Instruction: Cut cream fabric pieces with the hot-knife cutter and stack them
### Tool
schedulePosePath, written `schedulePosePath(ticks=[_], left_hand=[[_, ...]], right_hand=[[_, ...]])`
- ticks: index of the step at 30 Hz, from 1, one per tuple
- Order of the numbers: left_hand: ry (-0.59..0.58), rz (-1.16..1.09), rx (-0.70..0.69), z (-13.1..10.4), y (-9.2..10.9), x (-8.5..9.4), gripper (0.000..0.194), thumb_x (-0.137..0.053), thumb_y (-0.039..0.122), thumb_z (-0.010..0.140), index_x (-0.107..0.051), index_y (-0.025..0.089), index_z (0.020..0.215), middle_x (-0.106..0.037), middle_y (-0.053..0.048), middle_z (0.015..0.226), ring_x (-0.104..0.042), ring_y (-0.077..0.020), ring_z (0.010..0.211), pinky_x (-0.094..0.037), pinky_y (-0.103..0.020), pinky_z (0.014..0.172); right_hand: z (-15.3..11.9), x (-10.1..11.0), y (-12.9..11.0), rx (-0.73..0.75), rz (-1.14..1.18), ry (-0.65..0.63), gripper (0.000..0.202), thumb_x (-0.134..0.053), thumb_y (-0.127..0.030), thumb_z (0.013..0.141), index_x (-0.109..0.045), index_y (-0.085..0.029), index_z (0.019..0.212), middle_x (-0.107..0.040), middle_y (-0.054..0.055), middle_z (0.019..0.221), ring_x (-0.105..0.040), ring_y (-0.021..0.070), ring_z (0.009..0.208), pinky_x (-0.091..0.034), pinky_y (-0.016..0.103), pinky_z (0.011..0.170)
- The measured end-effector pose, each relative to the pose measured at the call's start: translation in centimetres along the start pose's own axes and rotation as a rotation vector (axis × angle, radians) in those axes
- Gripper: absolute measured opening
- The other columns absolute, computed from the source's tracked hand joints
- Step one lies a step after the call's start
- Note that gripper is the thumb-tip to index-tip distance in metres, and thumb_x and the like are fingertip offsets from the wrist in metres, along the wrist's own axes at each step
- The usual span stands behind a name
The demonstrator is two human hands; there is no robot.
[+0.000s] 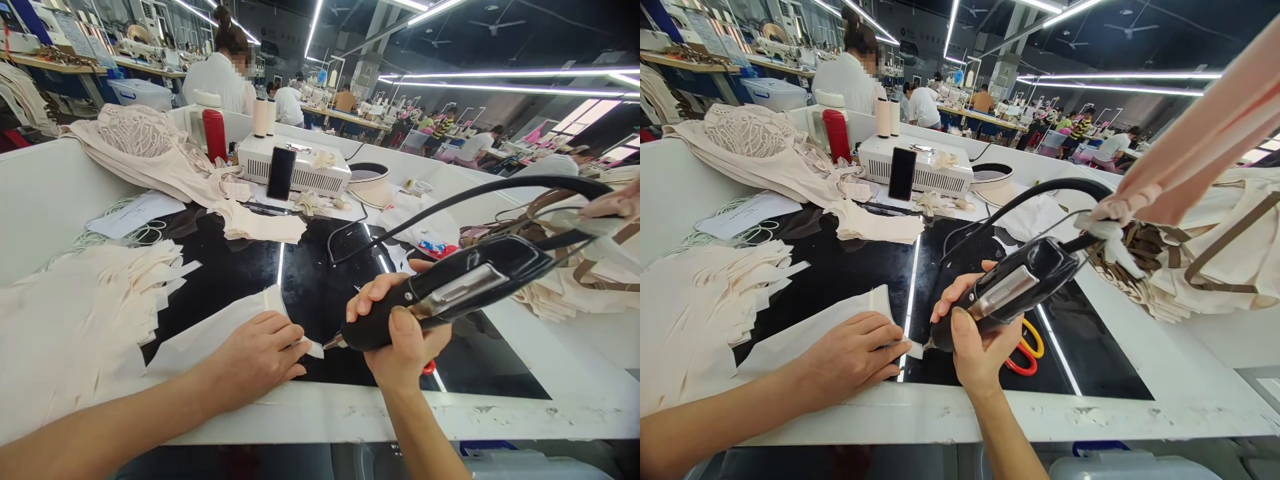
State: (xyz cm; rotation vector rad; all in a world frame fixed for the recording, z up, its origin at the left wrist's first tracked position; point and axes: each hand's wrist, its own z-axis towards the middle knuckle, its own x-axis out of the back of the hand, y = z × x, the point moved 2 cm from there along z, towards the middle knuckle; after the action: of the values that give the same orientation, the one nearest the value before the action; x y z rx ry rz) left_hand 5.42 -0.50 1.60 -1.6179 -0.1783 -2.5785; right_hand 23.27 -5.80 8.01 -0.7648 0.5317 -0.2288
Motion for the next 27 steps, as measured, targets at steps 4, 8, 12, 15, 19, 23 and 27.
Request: schedulePosePath(ticks=[4, 8, 12, 15, 19, 23, 27], left_hand=[[-0.002, -0.002, -0.020, -0.03, -0.07, 0.07, 0.025, -0.072, 0.031, 0.099, -0.066, 0.016, 0.118, -0.068, -0.005, 0.106, -0.064, -0.0229, 0.093, -0.057, -0.039, 0.085], [-0.012, -0.001, -0.034, -0.14, -0.12, -0.03, 0.025, -0.070, 0.030, 0.100, -0.065, 0.016, 0.121, -0.068, -0.005, 0.109, -0.063, -0.0225, 0.095, -0.056, -0.039, 0.085], [-0.012, 0.017, -0.044, -0.22, -0.11, -0.12, 0.026, -0.071, 0.031, 0.100, -0.065, 0.015, 0.120, -0.068, -0.004, 0.108, -0.064, -0.0225, 0.094, -0.056, -0.039, 0.083], [-0.018, 0.029, -0.047, -0.20, -0.08, -0.12, 0.025, -0.070, 0.031, 0.101, -0.064, 0.016, 0.120, -0.068, -0.005, 0.108, -0.064, -0.0220, 0.093, -0.056, -0.038, 0.082], [-0.014, 0.047, -0.056, -0.09, -0.01, -0.07, 0.024, -0.069, 0.031, 0.102, -0.064, 0.016, 0.120, -0.069, -0.005, 0.108, -0.065, -0.0221, 0.093, -0.056, -0.037, 0.081], [-0.012, 0.056, -0.056, -0.04, 0.03, -0.07, 0.025, -0.070, 0.032, 0.101, -0.064, 0.016, 0.120, -0.069, -0.005, 0.107, -0.065, -0.0230, 0.094, -0.056, -0.037, 0.078], [-0.018, 0.055, -0.047, -0.05, 0.03, -0.16, 0.026, -0.070, 0.032, 0.101, -0.064, 0.016, 0.121, -0.069, -0.005, 0.110, -0.065, -0.0228, 0.095, -0.055, -0.038, 0.080]], right_hand=[[0.05, -0.04, 0.11, -0.006, 0.009, -0.008, 0.040, -0.079, -0.029, 0.087, -0.057, -0.026, 0.121, -0.065, -0.004, 0.082, -0.061, 0.0133, 0.058, -0.056, 0.028, 0.046], [-0.05, 0.08, 0.21, -0.002, 0.008, -0.010, 0.040, -0.078, -0.028, 0.088, -0.057, -0.026, 0.122, -0.065, -0.004, 0.084, -0.062, 0.0130, 0.059, -0.056, 0.027, 0.047], [0.04, 0.21, -0.05, 0.002, -0.041, 0.013, 0.041, -0.077, -0.027, 0.087, -0.057, -0.027, 0.122, -0.065, -0.004, 0.084, -0.062, 0.0133, 0.059, -0.055, 0.027, 0.047], [0.25, 0.15, -0.40, 0.019, -0.034, 0.038, 0.037, -0.076, -0.026, 0.086, -0.059, -0.027, 0.119, -0.065, -0.004, 0.082, -0.061, 0.0131, 0.058, -0.054, 0.027, 0.047], [0.28, 0.00, -0.48, 0.028, -0.010, 0.032, 0.038, -0.077, -0.025, 0.086, -0.059, -0.026, 0.119, -0.065, -0.004, 0.083, -0.061, 0.0128, 0.058, -0.053, 0.026, 0.046], [-0.11, 0.04, -0.16, 0.008, -0.030, 0.013, 0.040, -0.077, -0.026, 0.087, -0.058, -0.027, 0.122, -0.066, -0.004, 0.083, -0.062, 0.0134, 0.059, -0.054, 0.028, 0.048], [-0.35, 0.14, 0.02, -0.007, -0.038, 0.007, 0.040, -0.076, -0.027, 0.088, -0.057, -0.028, 0.123, -0.065, -0.004, 0.084, -0.061, 0.0134, 0.059, -0.055, 0.029, 0.049]])
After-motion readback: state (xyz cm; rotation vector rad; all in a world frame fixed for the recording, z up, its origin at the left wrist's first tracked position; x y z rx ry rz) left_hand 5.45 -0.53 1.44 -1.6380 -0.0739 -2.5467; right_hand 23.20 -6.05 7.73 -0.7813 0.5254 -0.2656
